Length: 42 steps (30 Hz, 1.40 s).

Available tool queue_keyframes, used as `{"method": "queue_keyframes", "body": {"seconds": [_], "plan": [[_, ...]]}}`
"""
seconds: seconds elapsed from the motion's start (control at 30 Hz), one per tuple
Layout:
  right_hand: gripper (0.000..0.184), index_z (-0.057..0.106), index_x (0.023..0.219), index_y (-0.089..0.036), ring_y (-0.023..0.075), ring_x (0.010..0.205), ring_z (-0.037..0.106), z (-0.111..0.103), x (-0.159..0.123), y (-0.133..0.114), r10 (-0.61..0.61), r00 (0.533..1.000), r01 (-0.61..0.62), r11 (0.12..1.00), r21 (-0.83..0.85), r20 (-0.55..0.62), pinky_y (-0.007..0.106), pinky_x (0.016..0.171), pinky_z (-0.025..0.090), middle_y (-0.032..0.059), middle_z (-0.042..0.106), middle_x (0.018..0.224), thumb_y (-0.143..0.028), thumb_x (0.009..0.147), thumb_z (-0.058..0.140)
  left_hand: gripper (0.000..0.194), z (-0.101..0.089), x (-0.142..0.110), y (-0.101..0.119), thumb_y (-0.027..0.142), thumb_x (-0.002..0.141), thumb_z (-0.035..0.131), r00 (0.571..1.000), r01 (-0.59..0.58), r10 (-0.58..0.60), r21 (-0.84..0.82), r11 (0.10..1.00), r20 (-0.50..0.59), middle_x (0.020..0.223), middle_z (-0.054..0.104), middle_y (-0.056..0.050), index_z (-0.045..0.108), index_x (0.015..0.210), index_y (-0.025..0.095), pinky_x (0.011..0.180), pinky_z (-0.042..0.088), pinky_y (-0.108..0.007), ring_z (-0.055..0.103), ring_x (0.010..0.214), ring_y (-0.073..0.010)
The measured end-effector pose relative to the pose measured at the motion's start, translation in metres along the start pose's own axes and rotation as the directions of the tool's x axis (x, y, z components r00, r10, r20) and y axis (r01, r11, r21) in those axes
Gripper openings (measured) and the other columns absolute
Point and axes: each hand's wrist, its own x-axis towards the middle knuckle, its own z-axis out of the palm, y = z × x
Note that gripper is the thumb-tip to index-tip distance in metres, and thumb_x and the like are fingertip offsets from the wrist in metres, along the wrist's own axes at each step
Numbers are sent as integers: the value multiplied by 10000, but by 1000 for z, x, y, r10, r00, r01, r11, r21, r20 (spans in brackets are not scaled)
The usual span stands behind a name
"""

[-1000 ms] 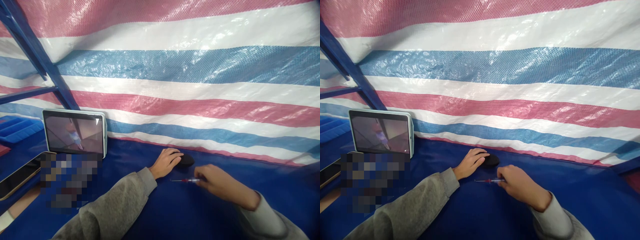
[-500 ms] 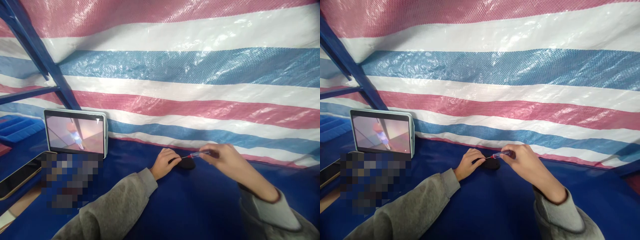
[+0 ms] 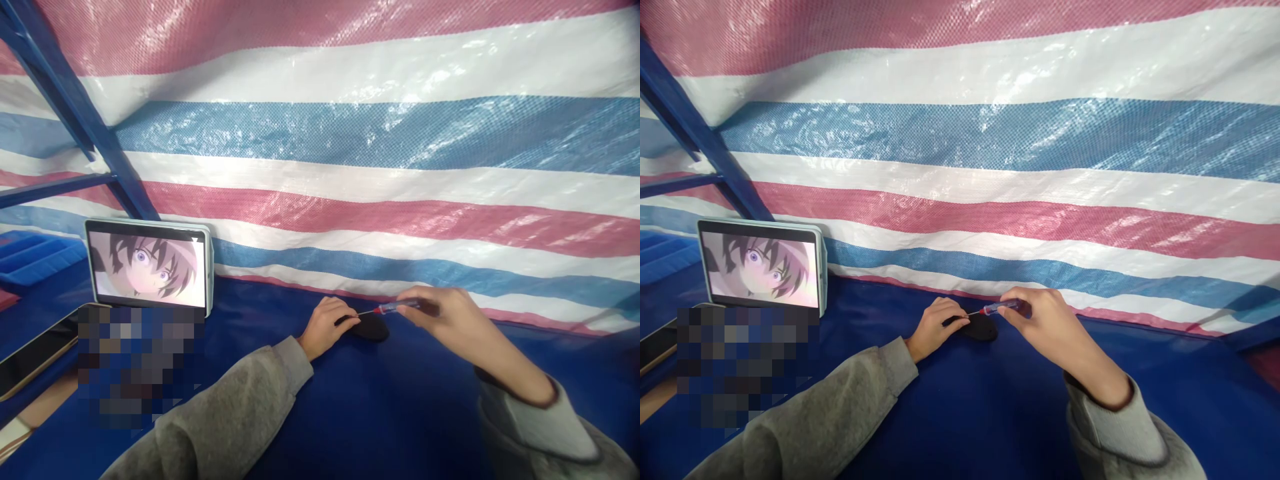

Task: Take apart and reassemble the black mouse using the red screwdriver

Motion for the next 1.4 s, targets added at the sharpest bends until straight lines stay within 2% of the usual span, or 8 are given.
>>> {"method": "queue_keyframes", "body": {"seconds": [0.17, 0.5, 0.7, 0.97, 1.4], "plan": [[226, 735, 845, -254, 179, 623, 644, 1, 0, -3, -8, 1000, 8, 1000, 14, 13, 317, 613, 494, 1, 749, 799, -417, 835, 579, 272, 0, 1, 2, 398, 971, 547, 1000, -28, 28, -8, 1000, -8, 859, 729, -33, 706, 889, 192, 836, 461, -335, 658, 857, -183], [245, 735, 844, -248, 187, 653, 647, 1, 1, -5, -27, 1000, 27, 1000, 4, 0, 310, 619, 490, 17, 751, 800, -431, 845, 571, 268, -2, 0, 1, 347, 1006, 484, 999, -45, 45, 6, 999, 13, 938, 743, -32, 719, 1012, 218, 871, 469, -325, 672, 923, -181], [234, 729, 853, -235, 182, 682, 657, 4, 1, -7, -23, 1000, 23, 999, 36, 17, 306, 648, 491, 16, 751, 813, -416, 848, 581, 257, 0, -1, -1, 374, 989, 526, 998, -58, 58, -17, 998, 3, 900, 745, -18, 717, 944, 208, 861, 452, -325, 669, 905, -180], [201, 723, 878, -238, 167, 657, 638, 8, 0, -10, -40, 999, 39, 999, 35, 19, 301, 638, 482, 8, 747, 819, -385, 857, 588, 351, 1, -1, 0, 479, 961, 529, 999, -32, 32, -7, 999, 15, 852, 745, -21, 724, 867, 203, 838, 445, -337, 671, 876, -188], [159, 730, 852, -233, 153, 661, 648, 8, -1, -13, -51, 999, 50, 998, 31, 15, 277, 640, 489, -1, 746, 818, -334, 850, 607, 261, 4, -2, -5, 397, 940, 603, 992, -120, 120, -2, 993, -28, 827, 739, -6, 721, 844, 185, 818, 408, -312, 650, 853, -166]]}}
